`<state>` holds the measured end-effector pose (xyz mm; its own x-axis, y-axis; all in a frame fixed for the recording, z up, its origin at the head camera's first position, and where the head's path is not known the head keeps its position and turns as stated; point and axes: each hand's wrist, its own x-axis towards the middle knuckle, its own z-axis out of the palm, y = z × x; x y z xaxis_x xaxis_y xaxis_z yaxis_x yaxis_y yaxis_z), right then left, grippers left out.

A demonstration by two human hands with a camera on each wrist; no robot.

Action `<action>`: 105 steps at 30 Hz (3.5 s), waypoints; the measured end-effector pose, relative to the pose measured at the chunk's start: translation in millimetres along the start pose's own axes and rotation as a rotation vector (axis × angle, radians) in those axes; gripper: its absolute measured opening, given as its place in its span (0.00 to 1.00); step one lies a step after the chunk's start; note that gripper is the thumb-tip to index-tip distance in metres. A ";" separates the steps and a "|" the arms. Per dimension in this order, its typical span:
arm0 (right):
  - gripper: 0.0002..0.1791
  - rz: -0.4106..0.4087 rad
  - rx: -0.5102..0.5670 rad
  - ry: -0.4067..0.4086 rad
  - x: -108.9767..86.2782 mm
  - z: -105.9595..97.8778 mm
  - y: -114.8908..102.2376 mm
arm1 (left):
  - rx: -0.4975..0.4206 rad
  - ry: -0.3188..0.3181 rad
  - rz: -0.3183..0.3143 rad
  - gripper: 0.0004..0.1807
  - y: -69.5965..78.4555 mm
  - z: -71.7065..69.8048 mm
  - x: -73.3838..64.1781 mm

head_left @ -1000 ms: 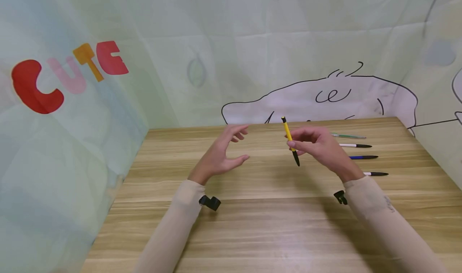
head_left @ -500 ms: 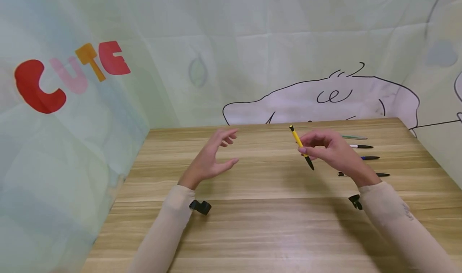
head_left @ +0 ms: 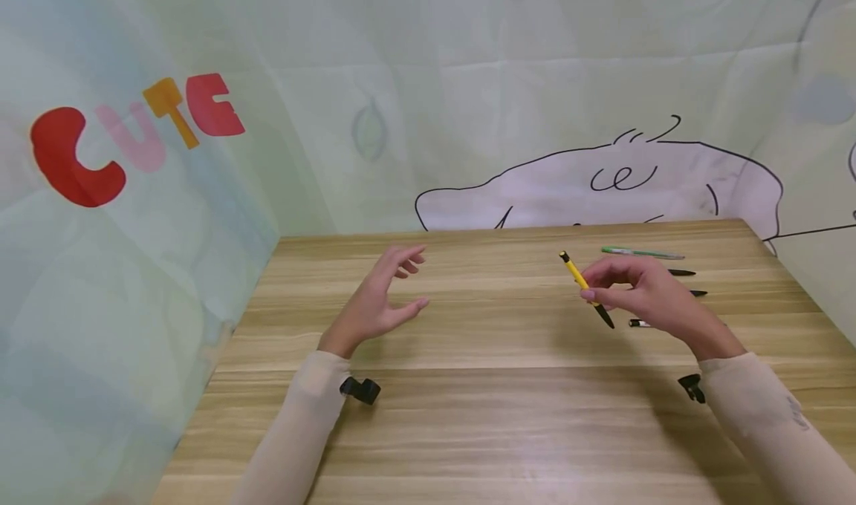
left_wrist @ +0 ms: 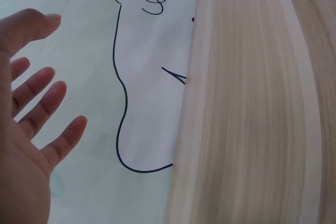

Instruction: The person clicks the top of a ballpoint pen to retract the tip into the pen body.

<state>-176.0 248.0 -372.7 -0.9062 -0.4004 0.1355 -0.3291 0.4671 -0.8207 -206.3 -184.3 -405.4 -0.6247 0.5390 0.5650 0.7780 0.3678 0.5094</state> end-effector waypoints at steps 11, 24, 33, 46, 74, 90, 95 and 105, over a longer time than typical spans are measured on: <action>0.04 0.007 -0.102 -0.004 -23.6 -11.5 18.2 | 0.019 -0.008 -0.039 0.45 -4.4 -6.0 -9.4; 0.08 -0.021 -0.159 -0.018 -47.2 -21.5 41.2 | 0.032 -0.008 -0.058 0.44 -6.7 -12.9 -18.0; 0.08 0.022 -0.148 -0.018 -61.1 -29.2 56.4 | 0.037 -0.008 -0.071 0.44 -5.3 -16.3 -20.0; 0.12 -0.085 -0.072 -0.169 -71.0 -45.3 80.3 | 0.033 -0.013 -0.079 0.44 -6.0 -17.6 -22.0; 0.10 -0.073 -0.078 -0.362 -77.4 -64.2 104.8 | 0.034 -0.026 -0.088 0.44 -5.9 -19.7 -19.6; 0.12 -0.098 -0.117 -0.367 -82.2 -65.1 117.6 | 0.044 -0.028 -0.070 0.44 -4.5 -18.0 -16.3; 0.12 -0.110 -0.127 -0.363 -82.4 -66.0 118.5 | 0.042 -0.034 -0.066 0.44 -6.8 -16.1 -13.7; 0.12 -0.096 -0.147 -0.371 -82.7 -69.0 117.6 | 0.037 -0.039 -0.068 0.44 -6.8 -15.4 -11.7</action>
<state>-158.0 390.4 -442.1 -0.7216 -0.6919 -0.0238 -0.4661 0.5109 -0.7223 -205.4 -204.7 -405.5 -0.6740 0.5401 0.5040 0.7360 0.4324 0.5209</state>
